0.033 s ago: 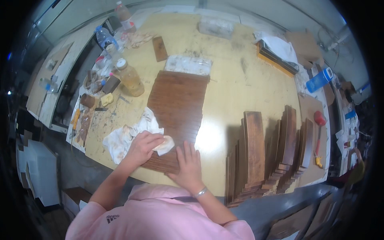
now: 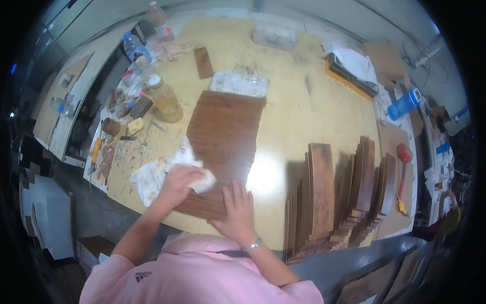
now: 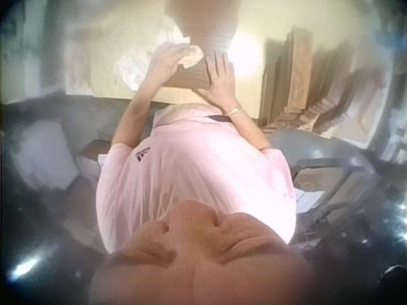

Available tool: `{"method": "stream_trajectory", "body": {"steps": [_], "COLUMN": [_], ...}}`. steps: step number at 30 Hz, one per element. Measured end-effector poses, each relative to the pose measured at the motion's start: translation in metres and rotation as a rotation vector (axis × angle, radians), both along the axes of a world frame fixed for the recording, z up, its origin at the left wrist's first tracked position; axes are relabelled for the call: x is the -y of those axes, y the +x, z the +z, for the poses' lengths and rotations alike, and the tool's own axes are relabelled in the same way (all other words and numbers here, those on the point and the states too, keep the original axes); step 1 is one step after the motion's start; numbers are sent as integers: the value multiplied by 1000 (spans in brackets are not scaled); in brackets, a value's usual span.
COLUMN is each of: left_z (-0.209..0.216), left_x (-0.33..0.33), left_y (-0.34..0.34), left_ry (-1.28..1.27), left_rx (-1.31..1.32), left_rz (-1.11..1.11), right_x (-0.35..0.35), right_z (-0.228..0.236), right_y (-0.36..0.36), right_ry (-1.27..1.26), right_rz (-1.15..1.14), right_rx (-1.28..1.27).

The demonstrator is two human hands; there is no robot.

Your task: The person applies oil to a grooved wooden panel and separate wooden slats using a cloth and a sponge, periodically pouring liquid from a bottle onto the cloth.

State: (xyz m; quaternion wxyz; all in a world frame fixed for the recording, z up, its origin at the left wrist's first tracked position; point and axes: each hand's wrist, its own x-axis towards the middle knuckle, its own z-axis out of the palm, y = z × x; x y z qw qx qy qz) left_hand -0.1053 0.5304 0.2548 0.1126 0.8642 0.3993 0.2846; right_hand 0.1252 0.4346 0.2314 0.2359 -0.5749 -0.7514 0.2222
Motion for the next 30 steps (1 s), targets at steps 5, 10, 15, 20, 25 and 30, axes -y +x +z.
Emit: {"method": "stream_trajectory", "body": {"steps": [5,10,15,20,25,30], "left_z": [-24,-52,-52,-50,-24,11], "left_x": [-33,-56,-55,-61,-66,-74], "left_y": [-90,-44,-22,-40,-39,18], "left_ry": [-459,-866,-828,-929,-750,-309], "left_rx": [289,801,888,767,633,446], "left_rz": [708,583,546,523,621,438], "right_x": [-19,-80,-94,-93,-92,-108], "right_z": [9,-21,-35,-43,-35,-36], "right_y": [13,23,10,13,10,17], "right_ry": [-70,-207,-168,-197,-224,-158], "right_rz": [-242,-425,-389,-354,-345,-404], "right_rx": [-343,-777,-752,-765,-759,-737]}}
